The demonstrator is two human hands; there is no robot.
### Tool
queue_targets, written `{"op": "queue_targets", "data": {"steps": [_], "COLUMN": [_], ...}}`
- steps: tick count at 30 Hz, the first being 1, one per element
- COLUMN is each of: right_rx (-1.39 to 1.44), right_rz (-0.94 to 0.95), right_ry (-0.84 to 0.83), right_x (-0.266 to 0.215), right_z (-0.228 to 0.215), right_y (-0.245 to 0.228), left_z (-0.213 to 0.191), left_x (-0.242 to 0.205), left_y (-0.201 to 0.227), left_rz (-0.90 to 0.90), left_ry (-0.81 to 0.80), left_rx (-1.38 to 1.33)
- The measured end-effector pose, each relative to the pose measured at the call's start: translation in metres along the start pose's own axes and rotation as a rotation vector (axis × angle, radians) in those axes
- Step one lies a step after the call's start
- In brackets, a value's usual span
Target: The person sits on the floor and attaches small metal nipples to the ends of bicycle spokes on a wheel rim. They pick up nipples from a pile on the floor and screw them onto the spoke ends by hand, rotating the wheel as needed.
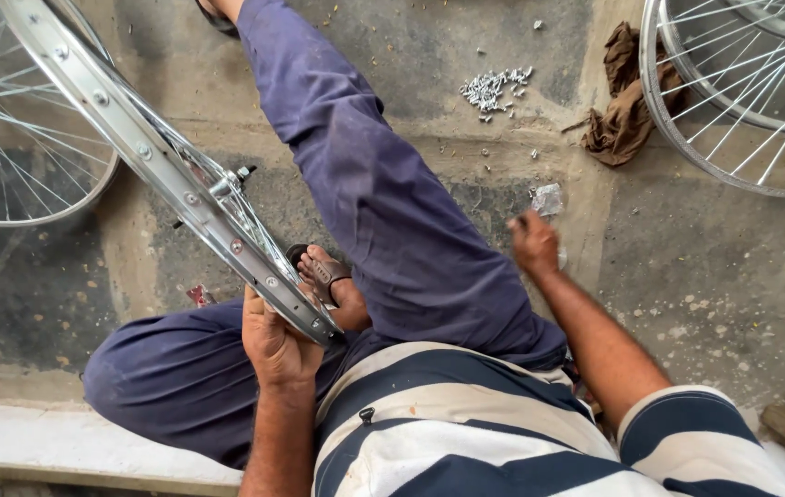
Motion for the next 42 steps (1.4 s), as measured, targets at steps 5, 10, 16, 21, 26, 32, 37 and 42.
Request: {"op": "queue_targets", "data": {"steps": [5,10,16,21,26,32,37,42], "right_rx": [-0.040,-0.309,-0.410,-0.526,-0.567,-0.491,-0.575,-0.345], "right_rz": [0.289,0.090,0.066,0.092,0.000,0.067,-0.197,-0.106], "right_ry": [0.026,-0.074,-0.093,-0.273,-0.321,-0.313,-0.153,-0.069], "right_x": [0.048,0.075,0.097,0.103,0.104,0.090,0.075,0.090], "right_z": [-0.031,-0.035,-0.027,-0.019,-0.020,-0.028,-0.028,-0.037], "right_y": [0.029,0.045,0.044,0.032,0.029,0.025,0.012,0.003], "left_z": [0.001,0.002,-0.001,0.003,0.011,0.006,-0.004,0.000], "left_x": [0.001,-0.001,0.001,0.003,0.011,0.015,0.020,0.029], "left_y": [0.000,0.001,-0.001,-0.004,-0.008,-0.018,-0.031,-0.050], "left_rz": [0.002,0.010,0.026,0.026,-0.016,-0.067,-0.114,-0.198], "left_ry": [-0.015,0.027,0.019,0.093,0.073,0.057,0.137,0.208], "left_rx": [0.011,0.003,0.012,0.050,0.017,0.009,0.042,0.099]}}
Point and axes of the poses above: each hand's wrist, its own x-axis towards the middle knuckle, its own z-axis out of the palm, y = z × x, the point moved 1 cm from there along x, towards the middle knuckle, and after that the axes turned 8 degrees about -z, right-handed, at the moved point
